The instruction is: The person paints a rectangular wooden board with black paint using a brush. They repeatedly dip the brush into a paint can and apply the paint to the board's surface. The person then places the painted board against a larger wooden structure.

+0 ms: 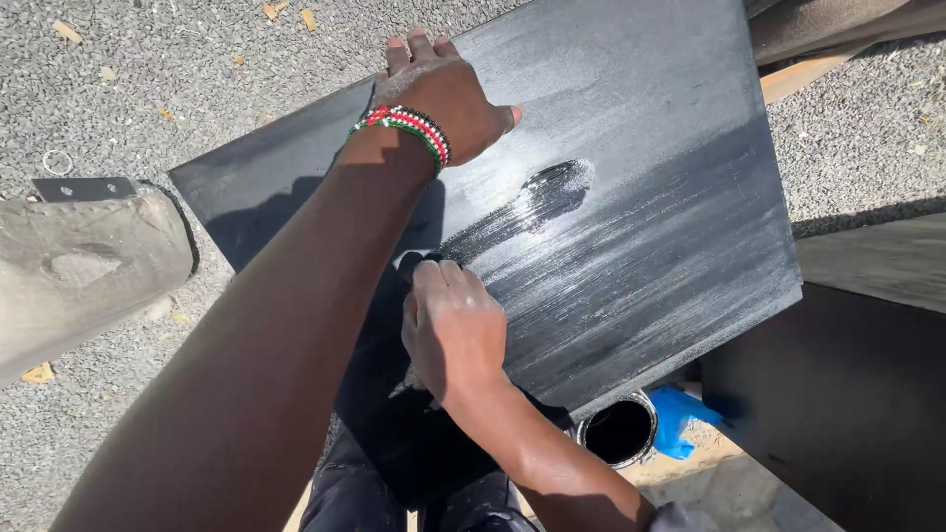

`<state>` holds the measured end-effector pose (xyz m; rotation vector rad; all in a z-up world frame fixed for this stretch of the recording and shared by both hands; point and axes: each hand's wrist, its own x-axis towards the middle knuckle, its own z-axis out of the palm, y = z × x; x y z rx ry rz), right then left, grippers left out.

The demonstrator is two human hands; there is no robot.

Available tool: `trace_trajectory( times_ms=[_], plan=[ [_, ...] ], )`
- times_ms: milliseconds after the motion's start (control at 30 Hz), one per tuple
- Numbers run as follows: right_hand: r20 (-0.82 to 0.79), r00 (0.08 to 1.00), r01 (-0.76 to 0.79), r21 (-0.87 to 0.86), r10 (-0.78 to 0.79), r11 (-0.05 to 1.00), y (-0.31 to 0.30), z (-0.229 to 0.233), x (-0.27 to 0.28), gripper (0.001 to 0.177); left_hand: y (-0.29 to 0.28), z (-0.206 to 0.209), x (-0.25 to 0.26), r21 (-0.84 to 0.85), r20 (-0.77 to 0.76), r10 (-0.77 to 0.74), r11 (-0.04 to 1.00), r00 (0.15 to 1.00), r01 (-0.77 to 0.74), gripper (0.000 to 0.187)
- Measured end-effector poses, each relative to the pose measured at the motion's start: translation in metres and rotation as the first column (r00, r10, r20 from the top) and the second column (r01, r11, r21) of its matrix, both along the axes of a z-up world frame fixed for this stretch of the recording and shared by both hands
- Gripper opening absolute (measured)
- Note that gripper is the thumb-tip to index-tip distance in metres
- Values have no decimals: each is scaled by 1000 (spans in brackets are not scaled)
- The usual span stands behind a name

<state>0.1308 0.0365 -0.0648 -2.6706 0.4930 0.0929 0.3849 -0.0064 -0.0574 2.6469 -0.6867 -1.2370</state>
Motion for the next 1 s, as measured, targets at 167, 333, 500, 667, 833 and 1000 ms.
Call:
trace_trajectory(
  times_ms=[167, 333, 500, 667, 833, 1000],
  plan=[
    [48, 925, 380, -204, -378, 902, -246, -32, 11, 10, 5, -13, 8, 53, -52, -33, 998, 998, 36, 135],
    [146, 888, 435, 37, -436, 899, -472, -25, 9, 25, -3, 1, 0, 108, -50, -51, 993, 997, 56, 119],
    [-6, 937, 347, 91, -348, 933, -250, -13, 18, 24, 13, 0, 11, 142, 49, -85, 987, 995, 77, 110],
    [-31, 999, 35, 340, -26, 940, 49, 22, 9, 14, 11, -11, 30, -56, -156, 12, 998, 988, -21, 109],
    [41, 979, -202, 212, 198, 956, 187, -38, -42, 25, 0, -15, 36, 156, -129, -180, 968, 975, 199, 81],
    [76, 992, -106, 21, 104, 994, 7, 10, -7, 8, 27, 4, 38, -39, -133, -123, 992, 983, 119, 114]
  ],
)
